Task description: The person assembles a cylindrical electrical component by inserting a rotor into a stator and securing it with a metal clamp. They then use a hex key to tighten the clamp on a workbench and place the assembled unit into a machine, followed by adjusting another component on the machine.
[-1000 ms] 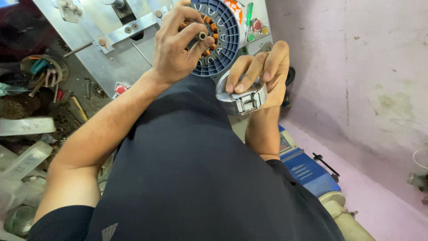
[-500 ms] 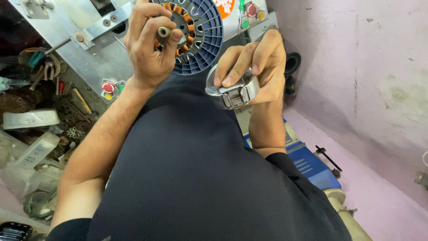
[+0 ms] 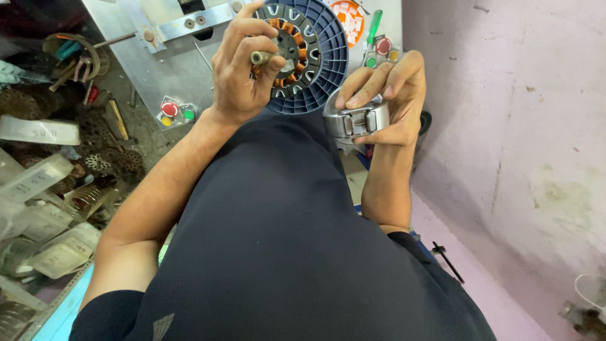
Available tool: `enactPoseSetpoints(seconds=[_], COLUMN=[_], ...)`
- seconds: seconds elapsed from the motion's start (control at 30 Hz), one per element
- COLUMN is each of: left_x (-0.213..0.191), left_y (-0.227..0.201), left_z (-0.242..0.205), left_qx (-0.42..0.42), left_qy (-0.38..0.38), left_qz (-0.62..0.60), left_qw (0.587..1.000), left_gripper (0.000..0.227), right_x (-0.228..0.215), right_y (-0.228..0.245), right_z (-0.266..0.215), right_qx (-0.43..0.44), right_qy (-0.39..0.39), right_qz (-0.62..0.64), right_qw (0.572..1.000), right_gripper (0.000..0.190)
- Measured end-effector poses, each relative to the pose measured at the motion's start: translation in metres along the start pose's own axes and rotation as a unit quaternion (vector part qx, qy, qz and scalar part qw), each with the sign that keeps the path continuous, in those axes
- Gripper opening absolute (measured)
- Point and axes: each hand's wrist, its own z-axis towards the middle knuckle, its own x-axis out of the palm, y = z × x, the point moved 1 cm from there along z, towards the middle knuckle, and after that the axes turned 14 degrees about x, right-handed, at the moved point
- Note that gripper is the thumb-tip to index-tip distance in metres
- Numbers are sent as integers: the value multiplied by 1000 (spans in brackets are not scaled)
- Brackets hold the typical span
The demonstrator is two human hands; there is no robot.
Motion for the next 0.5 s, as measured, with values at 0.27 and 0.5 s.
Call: enactPoseSetpoints(seconds=[0.27,0.5], left_x=[-9,-27], left_y=[1,16], left_z=[8,12], left_qx=[-98,-142], left_qy=[-79,-175], left_qz=[-172,-381], left_qw=[977,897], left_gripper=[32,37], right_x=[-10,-1], right_y=[-4,-9], right_z=[-5,1], right_qx=[26,44], right_qy=[-47,-33], right_qz=[-4,30], right_qw=[999,998], right_gripper=[69,68])
